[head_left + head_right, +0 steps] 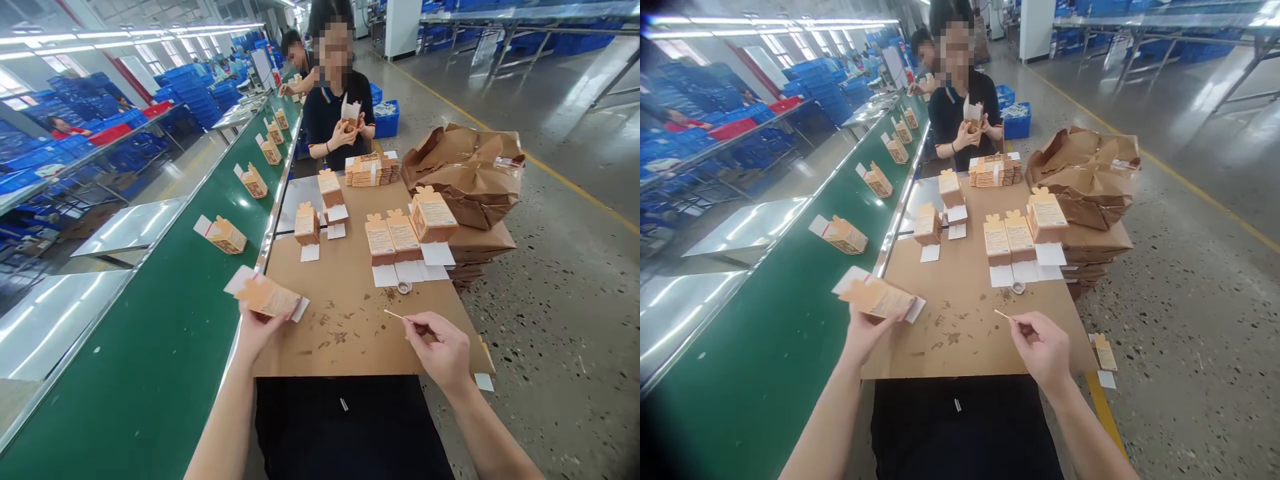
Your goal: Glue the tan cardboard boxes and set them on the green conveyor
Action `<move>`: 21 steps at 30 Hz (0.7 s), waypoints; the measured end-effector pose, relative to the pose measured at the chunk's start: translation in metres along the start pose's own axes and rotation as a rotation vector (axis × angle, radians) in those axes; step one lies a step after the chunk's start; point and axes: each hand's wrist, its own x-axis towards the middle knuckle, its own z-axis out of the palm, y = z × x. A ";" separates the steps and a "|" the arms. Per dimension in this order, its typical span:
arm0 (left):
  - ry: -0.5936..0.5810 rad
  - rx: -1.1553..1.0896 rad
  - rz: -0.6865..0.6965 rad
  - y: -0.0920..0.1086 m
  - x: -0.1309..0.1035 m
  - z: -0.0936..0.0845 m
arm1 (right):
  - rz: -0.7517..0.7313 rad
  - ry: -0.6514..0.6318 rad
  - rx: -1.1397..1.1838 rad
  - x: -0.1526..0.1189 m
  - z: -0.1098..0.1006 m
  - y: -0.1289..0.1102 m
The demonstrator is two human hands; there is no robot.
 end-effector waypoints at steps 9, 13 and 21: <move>0.556 0.307 -0.207 -0.014 -0.007 -0.161 | -0.001 0.021 -0.003 0.009 -0.005 0.018; 0.501 0.524 -0.229 -0.018 -0.016 -0.169 | -0.027 0.010 -0.017 0.014 0.005 0.014; 0.423 0.673 -0.170 -0.015 -0.006 -0.165 | -0.041 -0.050 -0.003 0.014 0.015 0.008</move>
